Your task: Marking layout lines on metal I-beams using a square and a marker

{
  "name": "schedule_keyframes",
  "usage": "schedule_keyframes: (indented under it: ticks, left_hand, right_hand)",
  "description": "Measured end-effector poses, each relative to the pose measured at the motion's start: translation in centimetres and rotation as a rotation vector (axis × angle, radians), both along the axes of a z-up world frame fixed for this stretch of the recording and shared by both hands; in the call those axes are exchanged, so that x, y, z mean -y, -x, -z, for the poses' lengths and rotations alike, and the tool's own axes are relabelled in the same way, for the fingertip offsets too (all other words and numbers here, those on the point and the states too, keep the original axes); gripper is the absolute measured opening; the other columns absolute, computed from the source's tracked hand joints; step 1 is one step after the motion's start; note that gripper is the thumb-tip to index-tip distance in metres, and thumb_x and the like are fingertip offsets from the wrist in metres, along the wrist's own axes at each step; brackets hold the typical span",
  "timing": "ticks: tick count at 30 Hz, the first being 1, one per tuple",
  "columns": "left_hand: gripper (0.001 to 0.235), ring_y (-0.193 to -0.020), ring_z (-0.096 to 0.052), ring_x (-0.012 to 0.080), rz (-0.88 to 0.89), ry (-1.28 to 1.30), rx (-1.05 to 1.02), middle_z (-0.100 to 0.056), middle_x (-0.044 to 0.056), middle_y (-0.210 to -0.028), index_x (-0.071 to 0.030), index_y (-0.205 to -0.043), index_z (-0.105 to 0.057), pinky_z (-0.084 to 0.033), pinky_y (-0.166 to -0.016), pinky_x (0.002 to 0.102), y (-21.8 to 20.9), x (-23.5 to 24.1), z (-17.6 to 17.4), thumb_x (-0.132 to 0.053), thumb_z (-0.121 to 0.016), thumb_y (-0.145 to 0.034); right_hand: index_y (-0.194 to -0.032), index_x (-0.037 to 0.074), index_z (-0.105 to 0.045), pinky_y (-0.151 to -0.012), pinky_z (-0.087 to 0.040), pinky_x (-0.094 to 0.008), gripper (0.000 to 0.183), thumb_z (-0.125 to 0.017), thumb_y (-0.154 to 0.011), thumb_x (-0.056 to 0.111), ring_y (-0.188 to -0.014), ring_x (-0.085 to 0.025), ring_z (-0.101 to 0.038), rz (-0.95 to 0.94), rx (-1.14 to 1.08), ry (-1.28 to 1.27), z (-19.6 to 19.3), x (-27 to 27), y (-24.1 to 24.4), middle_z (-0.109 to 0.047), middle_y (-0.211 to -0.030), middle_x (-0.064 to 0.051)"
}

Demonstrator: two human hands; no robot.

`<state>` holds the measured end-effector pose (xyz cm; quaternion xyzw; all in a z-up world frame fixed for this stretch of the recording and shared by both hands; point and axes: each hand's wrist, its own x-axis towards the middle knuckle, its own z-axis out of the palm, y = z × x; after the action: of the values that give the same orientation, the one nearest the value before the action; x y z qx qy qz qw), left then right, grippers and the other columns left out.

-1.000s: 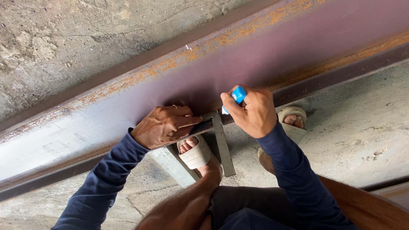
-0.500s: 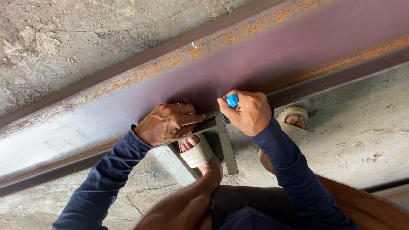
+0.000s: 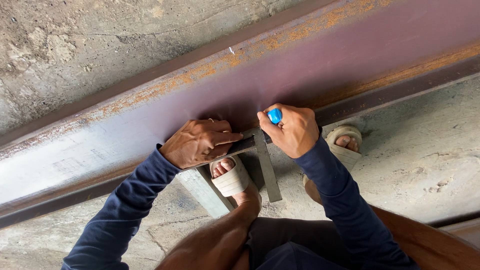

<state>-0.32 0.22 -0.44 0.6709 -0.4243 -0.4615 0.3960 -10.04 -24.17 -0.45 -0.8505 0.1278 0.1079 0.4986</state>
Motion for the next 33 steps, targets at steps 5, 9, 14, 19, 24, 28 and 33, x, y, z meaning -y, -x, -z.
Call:
schedule_keyframes:
  ticks: [5,9,14,19,24,28,33]
  left_hand:
    - [0.027,-0.077,-0.068,0.0294,-0.007,-0.008,-0.040,-0.065,0.002,-0.090,-0.017,-0.121,-0.073,-0.060,-0.069,0.043,0.15,-0.17,0.40,-0.021,-0.060,-0.097]
    - [0.027,-0.077,-0.069,0.0301,0.000,-0.014,-0.014,-0.066,0.003,-0.091,-0.017,-0.121,-0.073,-0.060,-0.068,0.044,0.03,-0.10,0.11,-0.020,-0.061,-0.097]
    - [0.026,-0.077,-0.069,0.0284,0.006,-0.016,-0.022,-0.067,0.003,-0.090,-0.016,-0.120,-0.073,-0.060,-0.069,0.041,-0.07,-0.02,-0.07,-0.019,-0.061,-0.098]
    - [0.027,-0.075,-0.068,0.0269,0.004,-0.016,-0.042,-0.066,0.003,-0.089,-0.015,-0.122,-0.073,-0.060,-0.068,0.039,-0.21,0.08,-0.12,-0.018,-0.062,-0.098]
    - [0.025,-0.074,-0.068,0.0270,-0.001,-0.009,-0.053,-0.066,0.003,-0.088,-0.013,-0.120,-0.074,-0.059,-0.067,0.039,-0.26,0.08,-0.20,-0.017,-0.062,-0.098]
    - [0.027,-0.075,-0.066,0.0260,0.004,-0.013,-0.066,-0.064,0.002,-0.086,-0.014,-0.121,-0.073,-0.059,-0.068,0.039,-0.34,0.00,-0.27,-0.017,-0.061,-0.097]
    - [0.025,-0.077,-0.067,0.0270,-0.003,-0.006,-0.074,-0.065,0.003,-0.088,-0.014,-0.120,-0.073,-0.059,-0.070,0.040,-0.29,0.04,-0.16,-0.017,-0.061,-0.098]
  right_hand:
    - [-0.075,0.004,-0.070,-0.047,-0.049,-0.031,0.018,-0.076,-0.092,0.010,-0.049,-0.025,-0.064,-0.001,0.005,-0.002,0.13,-0.10,0.09,-0.057,-0.054,-0.015]
    - [-0.077,0.002,-0.070,-0.047,-0.050,-0.033,0.019,-0.076,-0.093,0.011,-0.052,-0.027,-0.066,-0.018,0.027,0.013,-0.01,-0.09,0.27,-0.057,-0.055,-0.016]
    - [-0.078,0.001,-0.071,-0.047,-0.051,-0.032,0.017,-0.077,-0.092,0.009,-0.052,-0.029,-0.067,0.010,0.037,0.004,-0.13,-0.23,0.20,-0.060,-0.057,-0.018]
    - [-0.079,0.002,-0.071,-0.047,-0.052,-0.032,0.017,-0.076,-0.093,0.010,-0.054,-0.029,-0.068,-0.018,0.052,0.005,-0.07,-0.11,0.40,-0.060,-0.058,-0.017]
    - [-0.079,0.001,-0.071,-0.047,-0.052,-0.033,0.016,-0.076,-0.092,0.009,-0.054,-0.030,-0.068,-0.029,0.061,-0.002,-0.17,-0.05,0.22,-0.061,-0.059,-0.018]
    - [-0.078,0.002,-0.070,-0.045,-0.051,-0.035,0.017,-0.075,-0.092,0.009,-0.054,-0.031,-0.068,-0.066,0.058,0.009,0.01,0.07,0.30,-0.060,-0.058,-0.017]
    - [-0.079,0.002,-0.071,-0.046,-0.052,-0.032,0.016,-0.075,-0.093,0.009,-0.056,-0.030,-0.069,-0.044,0.058,0.004,0.15,-0.02,0.37,-0.062,-0.060,-0.017]
